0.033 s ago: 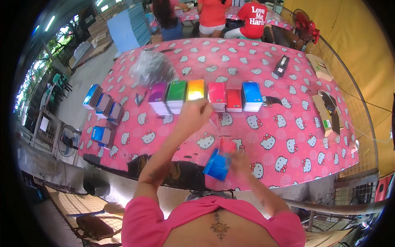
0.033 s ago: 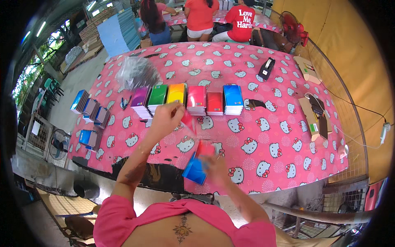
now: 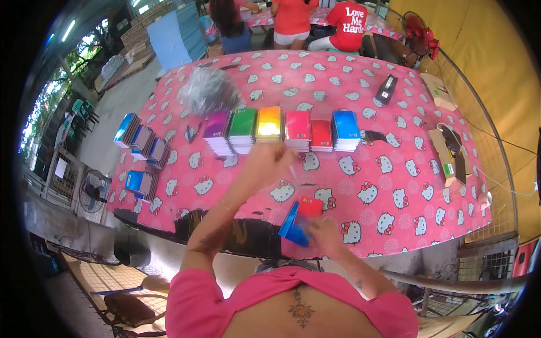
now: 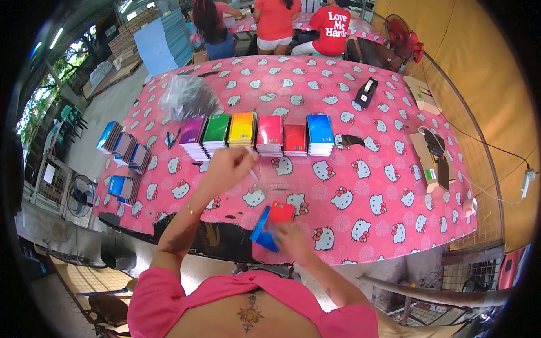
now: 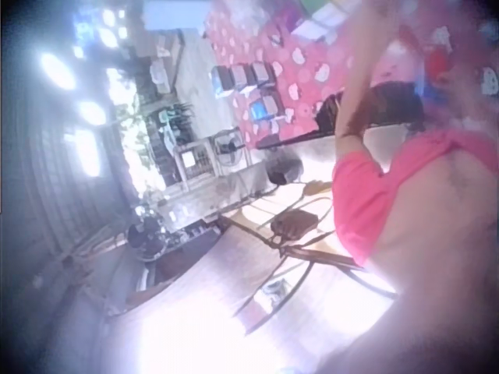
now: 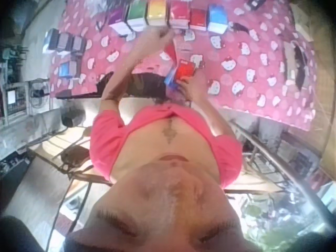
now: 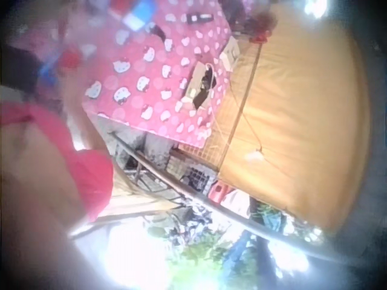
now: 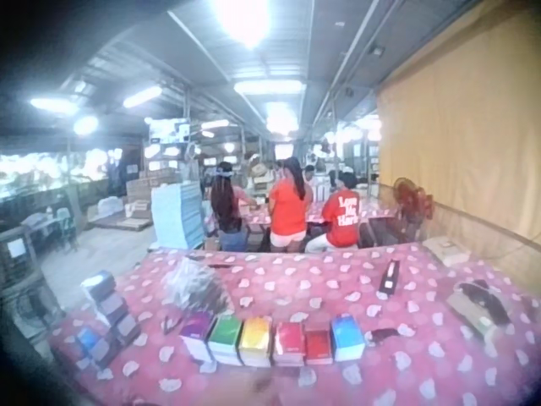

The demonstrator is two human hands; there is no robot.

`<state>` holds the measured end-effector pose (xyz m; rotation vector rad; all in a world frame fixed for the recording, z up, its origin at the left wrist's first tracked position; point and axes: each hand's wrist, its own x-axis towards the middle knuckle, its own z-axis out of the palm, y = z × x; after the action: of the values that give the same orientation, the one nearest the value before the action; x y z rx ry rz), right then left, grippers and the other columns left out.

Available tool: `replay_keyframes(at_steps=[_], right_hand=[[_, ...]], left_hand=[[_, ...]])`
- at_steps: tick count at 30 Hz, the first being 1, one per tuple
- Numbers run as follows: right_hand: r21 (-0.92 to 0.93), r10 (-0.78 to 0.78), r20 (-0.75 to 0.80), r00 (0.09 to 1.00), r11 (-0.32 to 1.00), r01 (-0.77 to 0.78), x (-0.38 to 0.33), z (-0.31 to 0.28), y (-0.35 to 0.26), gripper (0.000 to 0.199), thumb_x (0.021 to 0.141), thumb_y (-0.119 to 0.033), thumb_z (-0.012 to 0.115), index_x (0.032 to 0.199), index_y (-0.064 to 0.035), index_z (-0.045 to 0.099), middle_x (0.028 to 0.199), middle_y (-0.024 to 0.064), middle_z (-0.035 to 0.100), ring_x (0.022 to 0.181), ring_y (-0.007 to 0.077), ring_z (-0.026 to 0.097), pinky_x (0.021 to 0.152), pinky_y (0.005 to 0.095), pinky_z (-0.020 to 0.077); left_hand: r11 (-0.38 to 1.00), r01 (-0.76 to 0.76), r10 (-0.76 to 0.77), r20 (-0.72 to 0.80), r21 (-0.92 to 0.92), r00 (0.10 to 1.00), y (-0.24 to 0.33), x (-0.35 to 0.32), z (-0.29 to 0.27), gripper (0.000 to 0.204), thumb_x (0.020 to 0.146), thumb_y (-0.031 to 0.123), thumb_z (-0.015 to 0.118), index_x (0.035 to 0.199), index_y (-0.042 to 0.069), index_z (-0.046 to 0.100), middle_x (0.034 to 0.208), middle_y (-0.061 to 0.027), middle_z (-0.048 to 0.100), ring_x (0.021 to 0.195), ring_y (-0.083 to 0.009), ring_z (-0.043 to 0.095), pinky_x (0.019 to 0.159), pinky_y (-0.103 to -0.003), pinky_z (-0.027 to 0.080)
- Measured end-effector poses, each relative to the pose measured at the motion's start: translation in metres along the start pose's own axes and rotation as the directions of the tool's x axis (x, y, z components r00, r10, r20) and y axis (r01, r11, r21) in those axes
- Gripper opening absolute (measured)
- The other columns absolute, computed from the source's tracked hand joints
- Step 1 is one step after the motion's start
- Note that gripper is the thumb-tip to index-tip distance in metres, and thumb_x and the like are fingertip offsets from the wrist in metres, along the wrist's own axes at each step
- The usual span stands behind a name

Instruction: The person sorts colored spiral notebooks on a table. They pick up individual notebooks of various colors and place them onto separate stacks based on the cover color.

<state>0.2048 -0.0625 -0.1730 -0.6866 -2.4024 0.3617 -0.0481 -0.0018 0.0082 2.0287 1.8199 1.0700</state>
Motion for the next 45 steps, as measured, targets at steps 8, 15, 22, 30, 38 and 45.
replay_keyframes(at_steps=[8,15,22,30,38,45], right_hand=[[0.704,0.778,-0.032,0.628,0.463,-0.538,0.029,0.006,0.043,0.023,0.097,-0.018,0.059,0.115,-0.0065,0.066,0.095,0.0035,0.063,0.084,0.0122,0.057,0.074,0.0289,0.0458],[0.66,0.618,-0.092,0.78,0.625,-0.418,0.097,0.025,0.039,0.024,0.094,-0.018,0.064,0.116,-0.0079,0.066,0.103,0.0033,0.062,0.086,0.0126,0.059,0.078,0.0274,0.0474],[0.836,0.516,0.209,0.831,0.346,-0.425,0.131,0.061,0.011,0.057,0.086,-0.019,0.074,0.134,0.0012,0.05,0.13,0.0139,0.055,0.108,0.019,0.059,0.093,0.0332,0.0497],[0.888,0.76,0.037,0.648,0.272,-0.37,0.093,0.012,0.018,0.072,0.089,-0.022,0.073,0.144,0.0034,0.033,0.127,0.0139,0.056,0.107,0.0175,0.06,0.083,0.0314,0.0526],[-0.013,0.687,-0.134,0.714,0.719,-0.695,-0.01,0.048,-0.027,0.071,0.085,-0.018,0.073,0.144,-0.0022,0.036,0.116,0.0195,0.052,0.109,0.031,0.054,0.095,0.0428,0.044],[0.465,0.817,-0.081,0.571,0.538,-0.703,-0.017,0.065,-0.017,0.058,0.092,-0.016,0.062,0.143,-0.0025,0.038,0.124,0.0209,0.041,0.114,0.0343,0.048,0.1,0.0426,0.0395]], left_hand=[[0.986,0.167,-0.146,0.433,-0.01,0.889,-0.043,-0.116,0.143,0.038,0.095,0.034,0.057,0.107,-0.001,0.062,0.091,-0.0247,0.066,0.088,-0.0429,0.064,0.077,-0.053,0.048],[0.908,-0.009,0.099,-0.193,0.419,0.976,-0.158,0.02,0.072,0.038,0.092,0.022,0.058,0.125,0.003,0.055,0.117,-0.0169,0.063,0.106,-0.0354,0.06,0.093,-0.049,0.046],[0.874,-0.173,0.233,-0.077,0.454,0.969,-0.156,0.017,0.067,0.022,0.092,0.011,0.056,0.111,0.005,0.065,0.105,-0.0132,0.07,0.1,-0.0293,0.066,0.096,-0.049,0.047],[0.85,-0.267,0.386,-0.192,0.454,0.903,-0.161,0.005,0.028,0.044,0.086,0.006,0.06,0.129,0.003,0.056,0.116,-0.0191,0.066,0.1,-0.0329,0.066,0.086,-0.042,0.054],[0.884,-0.056,0.091,-0.052,0.464,0.995,-0.101,-0.004,-0.012,0.034,0.085,0.007,0.056,0.118,0.005,0.06,0.097,-0.0189,0.069,0.084,-0.0366,0.067,0.07,-0.049,0.053],[0.996,0.01,-0.06,0.572,0.09,0.818,-0.049,-0.098,0.106,0.018,0.089,0.021,0.061,0.095,0.004,0.066,0.073,-0.0209,0.065,0.071,-0.0408,0.065,0.066,-0.052,0.05]])
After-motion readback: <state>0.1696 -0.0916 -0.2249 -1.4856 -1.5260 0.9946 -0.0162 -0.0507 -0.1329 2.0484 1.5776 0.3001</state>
